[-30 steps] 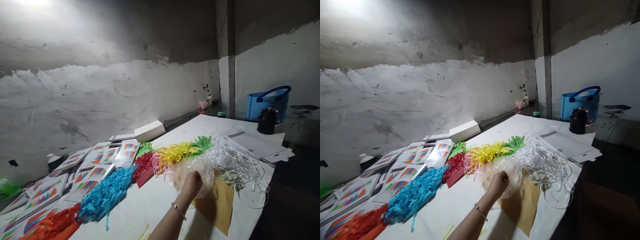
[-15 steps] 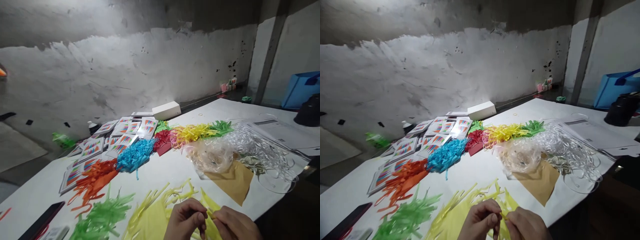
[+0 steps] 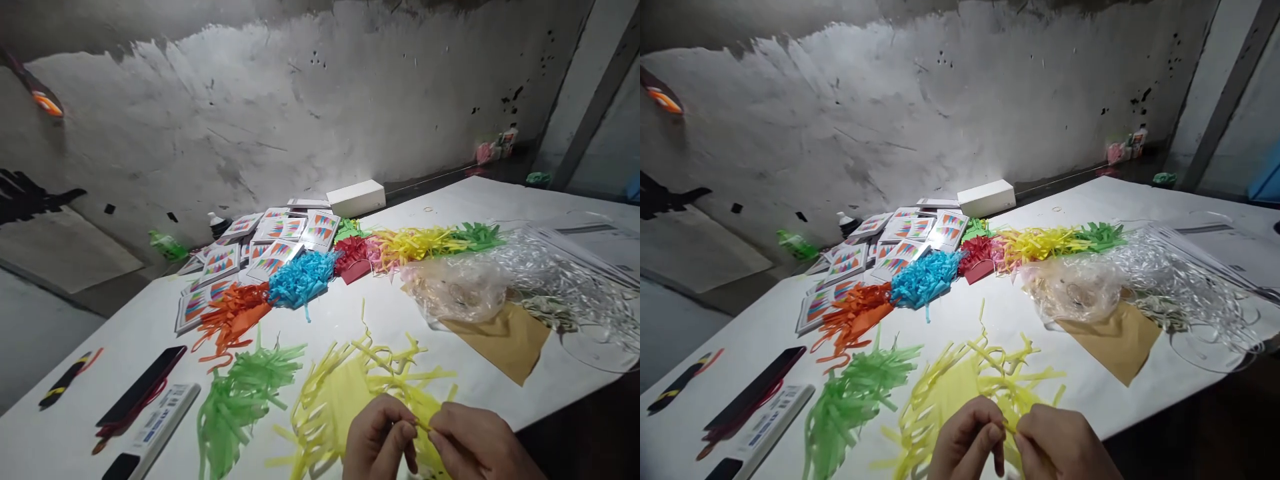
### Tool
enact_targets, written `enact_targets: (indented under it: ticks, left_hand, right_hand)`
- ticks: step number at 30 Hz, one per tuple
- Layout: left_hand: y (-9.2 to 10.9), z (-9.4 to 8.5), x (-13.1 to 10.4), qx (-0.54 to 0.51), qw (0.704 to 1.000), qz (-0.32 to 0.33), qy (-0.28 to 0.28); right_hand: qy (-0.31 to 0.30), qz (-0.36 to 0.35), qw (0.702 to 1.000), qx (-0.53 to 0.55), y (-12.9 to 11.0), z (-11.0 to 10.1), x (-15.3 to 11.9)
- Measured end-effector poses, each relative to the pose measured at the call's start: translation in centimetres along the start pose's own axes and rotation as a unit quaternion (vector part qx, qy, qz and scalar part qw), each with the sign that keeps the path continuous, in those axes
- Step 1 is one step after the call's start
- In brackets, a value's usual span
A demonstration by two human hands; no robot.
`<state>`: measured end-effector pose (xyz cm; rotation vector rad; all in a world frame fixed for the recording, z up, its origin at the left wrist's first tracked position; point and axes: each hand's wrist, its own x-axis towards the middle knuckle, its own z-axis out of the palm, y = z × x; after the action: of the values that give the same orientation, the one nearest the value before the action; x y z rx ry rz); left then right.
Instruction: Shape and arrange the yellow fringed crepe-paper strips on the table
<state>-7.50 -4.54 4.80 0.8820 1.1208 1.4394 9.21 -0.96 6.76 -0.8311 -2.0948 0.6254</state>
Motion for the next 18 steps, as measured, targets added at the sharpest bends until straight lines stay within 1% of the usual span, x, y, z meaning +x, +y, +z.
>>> enact_targets:
  ticks: [6, 11, 14, 18]
  left_hand:
    - [-0.1, -1.3, -0.6, 0.028, 0.999, 0.019, -0.015]
    - [-0.4, -2.2, -1.2, 0.055, 0.998, 0.025, -0.025]
    - [-1.2, -2.9, -1.6, 0.086, 0.995, 0.028, -0.029]
    - [-2.1, -3.8, -1.8, 0.166, 0.983, 0.073, -0.038]
  right_hand:
    - [-0.072, 0.083, 0.992, 0.065, -0.8, 0.4, 0.5]
    - [-0.142, 0.126, 0.981, 0.038, -1.2, 0.3, 1.1]
    - [-0.149, 0.128, 0.980, 0.012, -1.7, 0.2, 1.2]
    - [-0.141, 0.115, 0.983, -0.036, -2.5, 0.3, 1.0]
